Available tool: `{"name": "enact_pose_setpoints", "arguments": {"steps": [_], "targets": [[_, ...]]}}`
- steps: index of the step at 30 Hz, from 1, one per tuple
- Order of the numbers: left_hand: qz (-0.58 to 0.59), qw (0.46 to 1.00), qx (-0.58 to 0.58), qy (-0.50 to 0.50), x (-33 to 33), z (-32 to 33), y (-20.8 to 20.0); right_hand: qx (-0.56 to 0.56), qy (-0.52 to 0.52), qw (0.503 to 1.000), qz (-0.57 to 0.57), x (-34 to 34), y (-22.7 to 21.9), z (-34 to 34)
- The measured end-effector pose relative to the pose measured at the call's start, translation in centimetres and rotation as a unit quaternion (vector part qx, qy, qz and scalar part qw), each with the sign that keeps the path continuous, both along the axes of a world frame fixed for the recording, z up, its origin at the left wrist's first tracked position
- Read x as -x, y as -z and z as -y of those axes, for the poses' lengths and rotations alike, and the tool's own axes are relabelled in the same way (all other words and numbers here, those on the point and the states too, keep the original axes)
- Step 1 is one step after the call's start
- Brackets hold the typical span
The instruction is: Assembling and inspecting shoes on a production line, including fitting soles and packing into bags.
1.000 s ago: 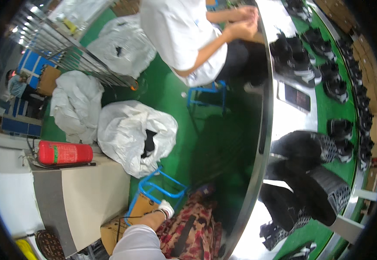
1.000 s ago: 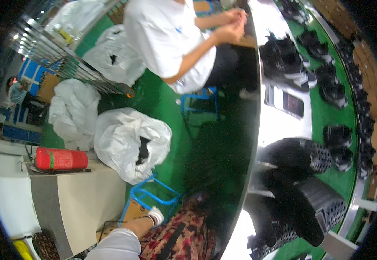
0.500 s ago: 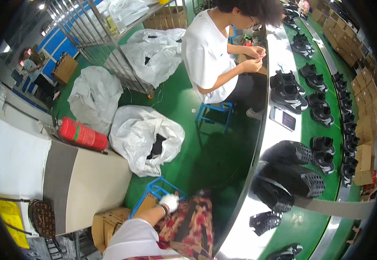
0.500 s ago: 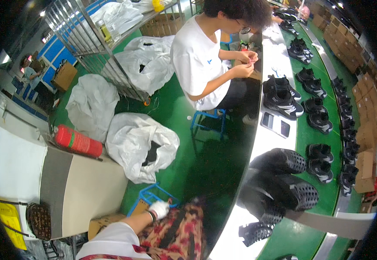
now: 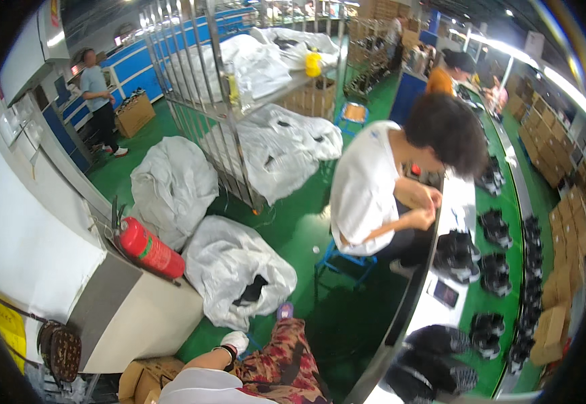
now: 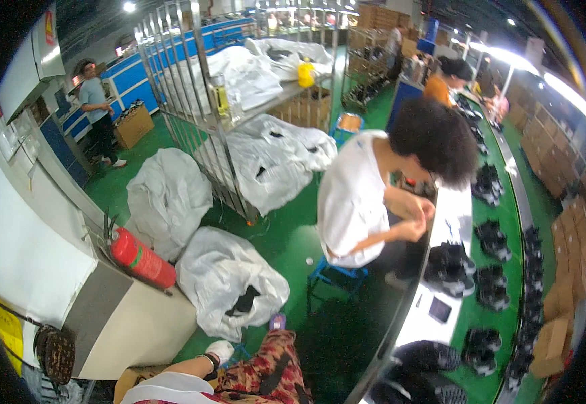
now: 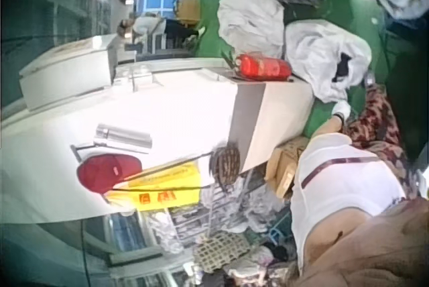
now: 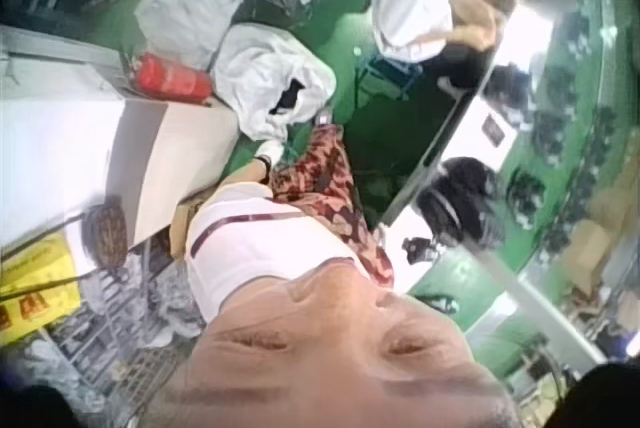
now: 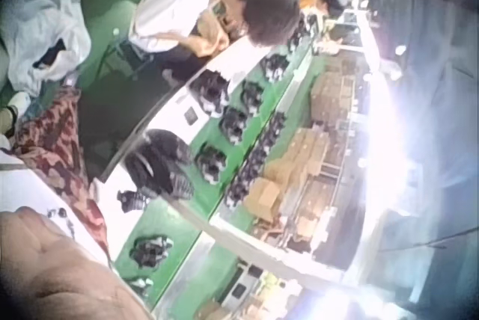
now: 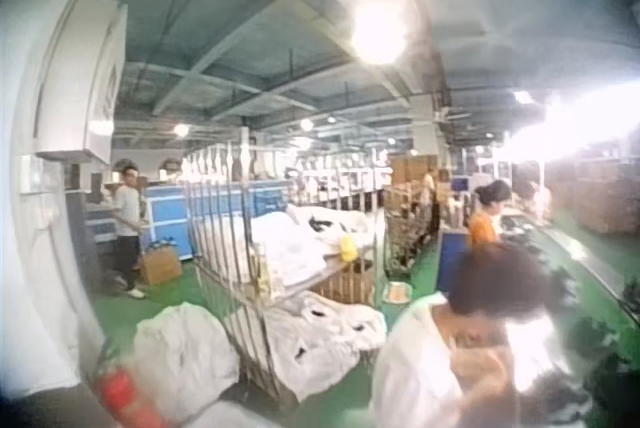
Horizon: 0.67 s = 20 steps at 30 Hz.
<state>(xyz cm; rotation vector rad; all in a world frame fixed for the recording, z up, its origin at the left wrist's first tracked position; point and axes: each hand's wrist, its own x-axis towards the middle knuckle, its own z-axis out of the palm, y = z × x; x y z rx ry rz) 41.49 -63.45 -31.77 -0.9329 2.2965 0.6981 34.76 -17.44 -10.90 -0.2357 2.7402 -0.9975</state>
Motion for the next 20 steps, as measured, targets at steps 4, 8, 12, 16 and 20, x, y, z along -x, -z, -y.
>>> {"name": "enact_pose_setpoints", "arguments": {"steps": [4,8,12,16,20], "targets": [[-0.088,0.996,-0.024,-0.015,8.2,4.7,-1.7,0.062,-0.125,0.988,-0.062,9.0,0.1,9.8],[-0.249,0.959,-0.072,-0.112,12.9,12.0,-3.8,0.080,-0.259,0.952,-0.141,21.8,-3.4,22.7],[-0.286,0.947,-0.012,-0.146,14.9,16.7,-11.1,0.168,-0.317,0.896,-0.262,33.9,-8.9,38.5],[-0.305,0.906,0.036,-0.292,11.4,18.0,-14.6,0.258,-0.349,0.839,-0.328,42.8,-14.1,52.4],[-0.229,0.896,0.102,-0.366,8.9,17.2,-14.7,0.282,-0.354,0.809,-0.375,50.7,-19.6,63.7]]}}
